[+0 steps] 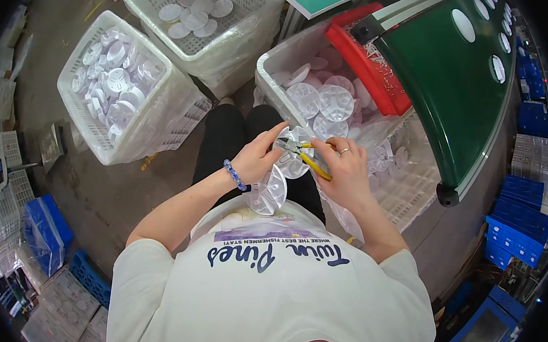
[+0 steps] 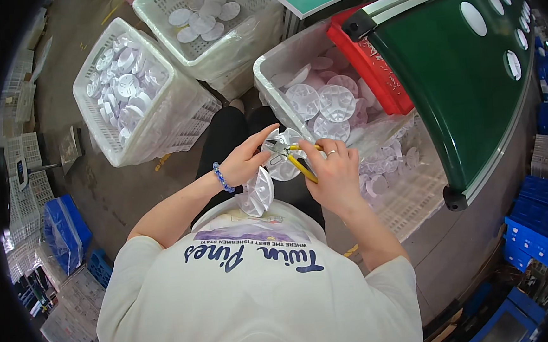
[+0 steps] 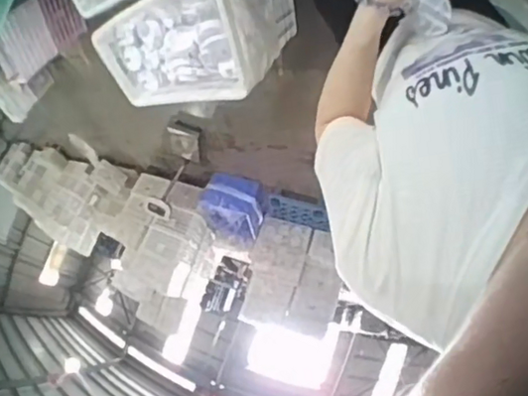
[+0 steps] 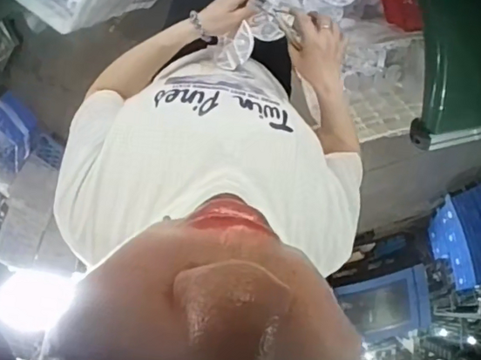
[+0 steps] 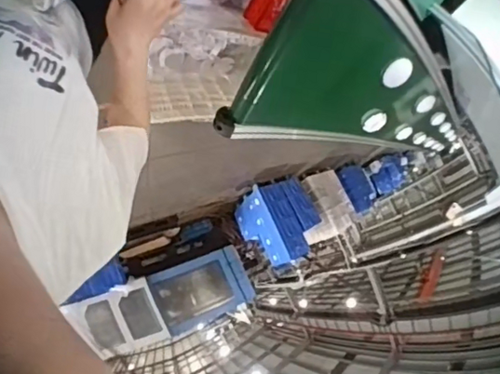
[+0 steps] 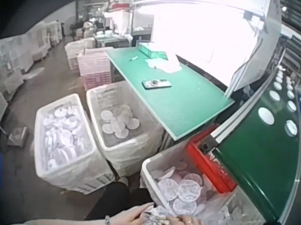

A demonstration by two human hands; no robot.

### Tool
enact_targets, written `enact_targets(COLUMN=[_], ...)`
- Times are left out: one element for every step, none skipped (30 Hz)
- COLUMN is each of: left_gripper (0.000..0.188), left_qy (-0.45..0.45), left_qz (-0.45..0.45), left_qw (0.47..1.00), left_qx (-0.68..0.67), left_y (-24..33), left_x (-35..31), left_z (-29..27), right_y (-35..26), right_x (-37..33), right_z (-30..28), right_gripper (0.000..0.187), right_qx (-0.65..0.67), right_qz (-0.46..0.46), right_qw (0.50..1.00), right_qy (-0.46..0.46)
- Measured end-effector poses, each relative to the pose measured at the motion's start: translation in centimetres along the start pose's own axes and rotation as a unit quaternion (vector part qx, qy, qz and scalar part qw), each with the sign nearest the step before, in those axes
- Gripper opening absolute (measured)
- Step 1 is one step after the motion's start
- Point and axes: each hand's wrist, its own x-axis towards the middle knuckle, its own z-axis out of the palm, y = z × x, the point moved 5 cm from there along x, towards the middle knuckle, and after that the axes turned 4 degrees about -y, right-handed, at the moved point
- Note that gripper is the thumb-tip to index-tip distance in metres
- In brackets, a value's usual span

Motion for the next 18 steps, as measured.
enact_targets(left_gripper=[0.056,0.055,0.055,0.055,0.054,0.054,0.054,0.054,0.054,0.053,0.053,0.053,0.052,0.051,0.051,0.051,0.050,0.050], left_qy=[0.003,0.006,0.006,0.016,0.026,0.027,0.022,0.016,0.016,0.016,0.015,0.015,0.032,0.049,0.048,0.040,0.032,0.031], left_qz=[0.009,0.018,0.017,0.026,0.035,0.034,0.025,0.015,0.014,0.016,0.019,0.017,0.059,0.101,0.100,0.088,0.077,0.075], left_qw=[1.000,0.999,0.999,0.999,0.999,0.999,0.999,0.999,0.999,0.999,0.999,0.999,0.998,0.994,0.994,0.995,0.996,0.996], left_qx=[-0.013,-0.026,-0.026,-0.020,-0.015,-0.014,-0.021,-0.028,-0.027,-0.029,-0.031,-0.029,-0.010,0.008,0.010,0.018,0.027,0.028], left_y=[-0.1,-0.2,-0.2,-0.2,-0.1,-0.2,-0.3,-0.4,-0.3,-0.2,0.0,-0.5,-0.3,-0.2,-0.5,-0.1,0.2,0.6], left_x=[-0.1,-0.2,-0.3,-0.4,-0.5,-0.6,-0.6,-0.6,-0.7,-0.7,-0.7,-0.6,-0.3,-0.2,-0.2,-0.2,-0.2,-0.3], left_z=[-0.1,-0.1,0.0,0.0,0.0,0.0,0.1,0.3,0.3,0.4,0.5,0.8,0.9,1.0,1.0,1.0,1.1,1.1], right_y=[-0.2,-0.2,-0.3,-0.4,-0.4,-0.4,-0.4,-0.2,0.1,0.4,0.7,1.0,1.2,1.5,1.6,1.8,1.9,2.0], right_x=[0.1,0.1,0.1,0.2,0.1,0.1,0.0,-0.1,-0.2,-0.2,-0.3,-0.3,-0.4,-0.4,-0.4,-0.5,-0.6,-0.7], right_z=[-0.1,-0.2,-0.2,-0.3,-0.2,-0.1,0.0,0.1,0.2,0.3,0.3,0.2,0.1,0.0,-0.2,-0.3,-0.2,0.0], right_gripper=[0.059,0.059,0.059,0.058,0.058,0.057,0.057,0.057,0.055,0.054,0.054,0.054,0.053,0.053,0.054,0.054,0.054,0.055], right_qx=[-0.004,-0.003,-0.007,-0.011,-0.010,-0.004,0.001,0.002,0.031,0.060,0.062,0.067,0.072,0.075,0.064,0.053,0.055,0.058], right_qz=[-0.009,-0.009,-0.012,-0.015,-0.015,-0.016,-0.017,-0.017,-0.018,-0.020,-0.020,-0.029,-0.038,-0.037,-0.040,-0.042,-0.041,-0.045], right_qw=[1.000,1.000,1.000,1.000,1.000,1.000,1.000,1.000,0.999,0.998,0.998,0.997,0.997,0.996,0.997,0.998,0.997,0.997], right_qy=[-0.005,-0.005,-0.009,-0.011,-0.011,-0.007,-0.003,-0.003,-0.009,-0.014,-0.013,-0.012,-0.011,-0.010,-0.015,-0.019,-0.019,-0.014])
